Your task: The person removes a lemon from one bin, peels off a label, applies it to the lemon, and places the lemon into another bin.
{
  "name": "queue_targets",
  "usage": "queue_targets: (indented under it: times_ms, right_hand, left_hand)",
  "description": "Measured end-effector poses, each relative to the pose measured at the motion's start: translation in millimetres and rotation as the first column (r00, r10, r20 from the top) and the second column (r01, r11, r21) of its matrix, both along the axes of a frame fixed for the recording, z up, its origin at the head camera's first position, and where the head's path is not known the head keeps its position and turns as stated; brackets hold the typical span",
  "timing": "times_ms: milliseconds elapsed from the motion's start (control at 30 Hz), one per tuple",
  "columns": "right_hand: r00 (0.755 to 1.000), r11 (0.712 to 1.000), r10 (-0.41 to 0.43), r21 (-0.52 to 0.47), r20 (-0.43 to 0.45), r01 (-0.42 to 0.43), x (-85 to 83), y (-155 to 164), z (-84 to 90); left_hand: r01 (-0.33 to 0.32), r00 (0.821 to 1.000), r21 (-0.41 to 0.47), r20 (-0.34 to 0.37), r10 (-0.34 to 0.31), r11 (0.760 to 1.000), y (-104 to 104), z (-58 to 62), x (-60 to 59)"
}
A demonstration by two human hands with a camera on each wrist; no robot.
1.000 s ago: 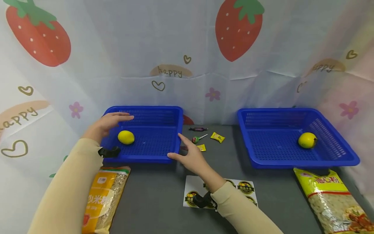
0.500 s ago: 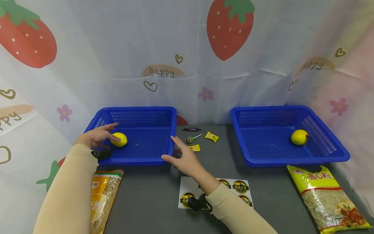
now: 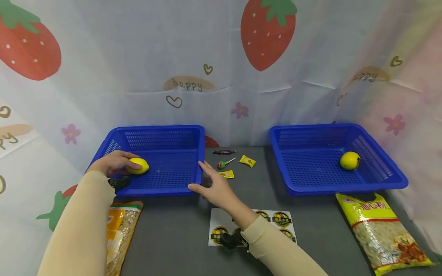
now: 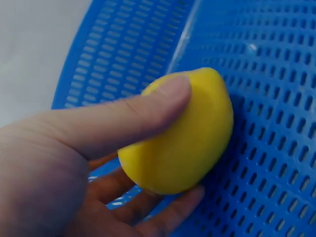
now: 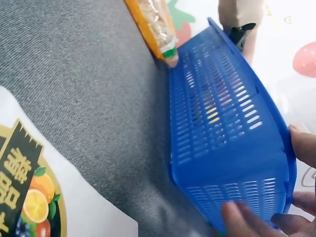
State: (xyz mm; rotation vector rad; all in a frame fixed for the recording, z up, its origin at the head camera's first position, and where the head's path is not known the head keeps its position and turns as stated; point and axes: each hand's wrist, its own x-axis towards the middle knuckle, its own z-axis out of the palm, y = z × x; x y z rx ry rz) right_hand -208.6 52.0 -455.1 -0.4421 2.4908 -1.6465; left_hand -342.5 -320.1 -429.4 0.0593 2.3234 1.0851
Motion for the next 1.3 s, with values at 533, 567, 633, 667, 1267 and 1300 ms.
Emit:
queue_targets:
  times_ms: [533, 567, 633, 667, 1267, 1300]
  right_hand:
    - [1.000, 1.000, -0.001, -0.001, 0.002, 0.001, 7.7, -9.7, 4.3]
    - [1.000, 1.000, 0.000, -0.004, 0.000, 0.000, 8.3, -10.1, 4.6]
    - [1.000, 1.000, 0.003, -0.014, -0.004, -0.003, 9.1, -10.3, 5.3]
    - [1.000, 1.000, 0.005, -0.018, -0.007, -0.005, 9.2, -10.4, 5.3]
    - [1.000, 1.000, -0.014, 0.014, -0.013, 0.014, 9.8, -4.0, 10.9]
    - [0.999, 0.999, -0.027, 0.018, -0.020, 0.027, 10.4, -2.9, 11.8]
  left_hand:
    - [-0.051, 0.996, 0.077, -0.074, 0.057, 0.996, 15.0, 33.5, -4.9]
    - [-0.046, 0.995, 0.083, -0.079, 0.052, 0.996, 16.9, 36.4, -4.6]
    - [-0.032, 0.995, 0.092, -0.089, 0.040, 0.995, 21.9, 42.6, -3.1]
    - [-0.023, 0.995, 0.103, -0.092, 0.032, 0.994, 25.1, 45.6, -2.2]
    - [0.001, 0.994, 0.218, -0.103, 0.022, 0.976, 76.4, 55.3, 30.8]
    - [-0.013, 0.994, 0.217, -0.105, 0.037, 0.976, 79.8, 55.0, 34.7]
